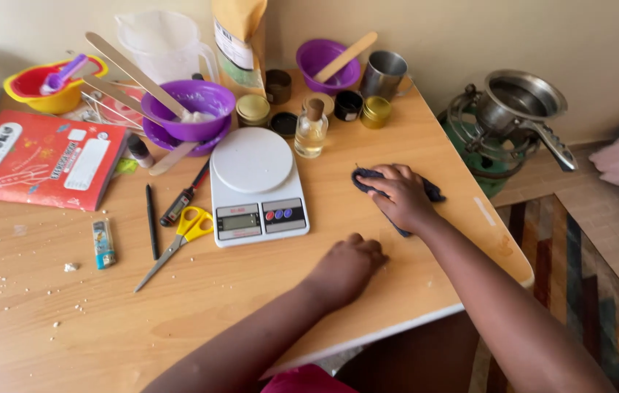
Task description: Cleaning the candle-making workspace by wiping the table surface and organizing supplies
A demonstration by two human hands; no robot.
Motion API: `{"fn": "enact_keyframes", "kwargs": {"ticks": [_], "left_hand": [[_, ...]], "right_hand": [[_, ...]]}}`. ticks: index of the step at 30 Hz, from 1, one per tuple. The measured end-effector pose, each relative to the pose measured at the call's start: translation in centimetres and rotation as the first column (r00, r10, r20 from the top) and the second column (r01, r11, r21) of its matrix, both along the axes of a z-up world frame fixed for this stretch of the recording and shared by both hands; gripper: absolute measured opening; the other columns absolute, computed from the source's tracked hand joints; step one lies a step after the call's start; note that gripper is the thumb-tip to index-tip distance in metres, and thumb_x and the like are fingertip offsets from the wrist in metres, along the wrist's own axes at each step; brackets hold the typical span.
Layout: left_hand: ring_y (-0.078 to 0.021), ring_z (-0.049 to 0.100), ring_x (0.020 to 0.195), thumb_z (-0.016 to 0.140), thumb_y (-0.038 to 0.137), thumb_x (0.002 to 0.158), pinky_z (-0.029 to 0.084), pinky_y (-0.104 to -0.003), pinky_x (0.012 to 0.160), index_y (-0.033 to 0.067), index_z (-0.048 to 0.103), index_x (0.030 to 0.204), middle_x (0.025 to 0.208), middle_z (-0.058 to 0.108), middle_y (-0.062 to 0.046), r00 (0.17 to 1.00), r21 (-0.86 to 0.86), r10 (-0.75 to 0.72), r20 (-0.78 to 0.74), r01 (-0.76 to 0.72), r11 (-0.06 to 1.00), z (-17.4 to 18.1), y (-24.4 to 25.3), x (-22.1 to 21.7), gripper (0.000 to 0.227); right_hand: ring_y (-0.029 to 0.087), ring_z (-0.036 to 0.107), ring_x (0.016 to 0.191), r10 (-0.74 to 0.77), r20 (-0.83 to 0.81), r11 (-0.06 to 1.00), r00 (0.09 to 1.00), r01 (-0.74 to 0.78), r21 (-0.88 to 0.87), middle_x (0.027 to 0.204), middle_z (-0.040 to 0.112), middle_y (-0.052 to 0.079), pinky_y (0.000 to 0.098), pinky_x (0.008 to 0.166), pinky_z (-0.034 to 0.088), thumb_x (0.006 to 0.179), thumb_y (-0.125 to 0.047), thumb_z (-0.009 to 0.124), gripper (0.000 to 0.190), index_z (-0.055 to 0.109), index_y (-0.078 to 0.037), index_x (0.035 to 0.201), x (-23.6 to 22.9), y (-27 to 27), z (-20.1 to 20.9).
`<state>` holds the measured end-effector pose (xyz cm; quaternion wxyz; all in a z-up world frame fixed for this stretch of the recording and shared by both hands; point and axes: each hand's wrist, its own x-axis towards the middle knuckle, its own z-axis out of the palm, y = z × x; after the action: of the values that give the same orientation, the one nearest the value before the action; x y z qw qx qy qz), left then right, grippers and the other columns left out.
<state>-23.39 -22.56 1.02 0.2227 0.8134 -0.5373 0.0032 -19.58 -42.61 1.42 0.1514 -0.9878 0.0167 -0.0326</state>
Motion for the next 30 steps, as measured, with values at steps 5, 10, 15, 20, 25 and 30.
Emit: {"fn": "enact_keyframes", "kwargs": {"ticks": [5, 10, 15, 20, 25, 30], "left_hand": [[-0.0280, 0.061, 0.096, 0.056, 0.010, 0.087, 0.053, -0.035, 0.073, 0.0128, 0.071, 0.095, 0.104, 0.065, -0.006, 0.995, 0.074, -0.096, 0.028, 0.094, 0.993, -2.6, -2.2, 0.4, 0.017], [-0.0297, 0.052, 0.082, 0.049, 0.010, 0.084, 0.045, -0.042, 0.064, 0.0109, 0.059, 0.083, 0.089, 0.055, -0.007, 0.978, -0.040, -0.166, 0.125, 0.172, 0.984, -4.5, -2.1, 0.9, 0.010], [-0.0319, 0.054, 0.079, 0.050, 0.018, 0.078, 0.043, -0.044, 0.065, 0.0067, 0.060, 0.084, 0.086, 0.058, -0.010, 0.995, -0.102, -0.057, 0.081, 0.065, 0.993, -4.1, -1.9, 0.4, 0.016], [-0.0337, 0.054, 0.066, 0.053, 0.014, 0.071, 0.041, -0.043, 0.060, 0.0060, 0.055, 0.074, 0.073, 0.058, -0.010, 1.000, -0.255, 0.027, -0.008, -0.028, 0.967, -2.2, 0.2, 1.2, 0.009], [-0.0330, 0.055, 0.058, 0.055, 0.011, 0.072, 0.043, -0.042, 0.059, 0.0088, 0.052, 0.061, 0.064, 0.061, -0.010, 0.994, -0.346, 0.085, -0.074, -0.105, 0.932, -1.2, 3.3, 1.7, 0.012], [-0.0251, 0.063, 0.071, 0.065, 0.011, 0.080, 0.048, -0.035, 0.068, 0.0106, 0.064, 0.080, 0.079, 0.068, -0.006, 0.953, -0.457, 0.183, -0.239, -0.277, 0.845, 2.6, 14.2, 2.0, 0.001]], "right_hand": [[0.022, 0.042, 0.126, -0.131, 0.041, 0.989, 0.991, 0.133, -0.069, 0.131, 0.050, -0.010, 0.0466, 0.104, 0.034, 0.090, -0.035, 0.051, 0.035, 0.059, -0.041, 0.124, 1.2, -5.2, -2.1], [0.034, 0.043, 0.108, -0.323, 0.190, 0.944, 0.927, 0.330, 0.000, 0.125, 0.057, -0.002, 0.0498, 0.088, 0.032, 0.088, -0.029, 0.052, 0.033, 0.067, -0.028, 0.118, 3.9, -9.4, -3.3], [0.032, 0.039, 0.111, -0.505, 0.082, 0.858, 0.859, 0.510, -0.061, 0.130, 0.051, -0.002, 0.0474, 0.090, 0.028, 0.089, -0.025, 0.045, 0.038, 0.065, -0.027, 0.121, 7.2, -5.9, -2.5], [0.034, 0.042, 0.109, -0.346, 0.116, 0.930, 0.931, 0.357, -0.089, 0.130, 0.052, 0.001, 0.0501, 0.087, 0.033, 0.077, -0.024, 0.050, 0.048, 0.063, -0.035, 0.121, 7.6, 0.0, -2.6], [0.032, 0.043, 0.109, 0.016, 0.176, 0.996, 0.984, -0.001, -0.088, 0.127, 0.054, 0.000, 0.0486, 0.087, 0.033, 0.079, -0.025, 0.054, 0.045, 0.063, -0.035, 0.122, 4.1, 5.9, -3.2], [0.029, 0.046, 0.115, 0.186, 0.198, 0.979, 0.962, -0.166, -0.115, 0.125, 0.057, -0.003, 0.0463, 0.092, 0.034, 0.079, -0.029, 0.052, 0.044, 0.063, -0.036, 0.121, -3.9, 6.4, -2.7]]}}
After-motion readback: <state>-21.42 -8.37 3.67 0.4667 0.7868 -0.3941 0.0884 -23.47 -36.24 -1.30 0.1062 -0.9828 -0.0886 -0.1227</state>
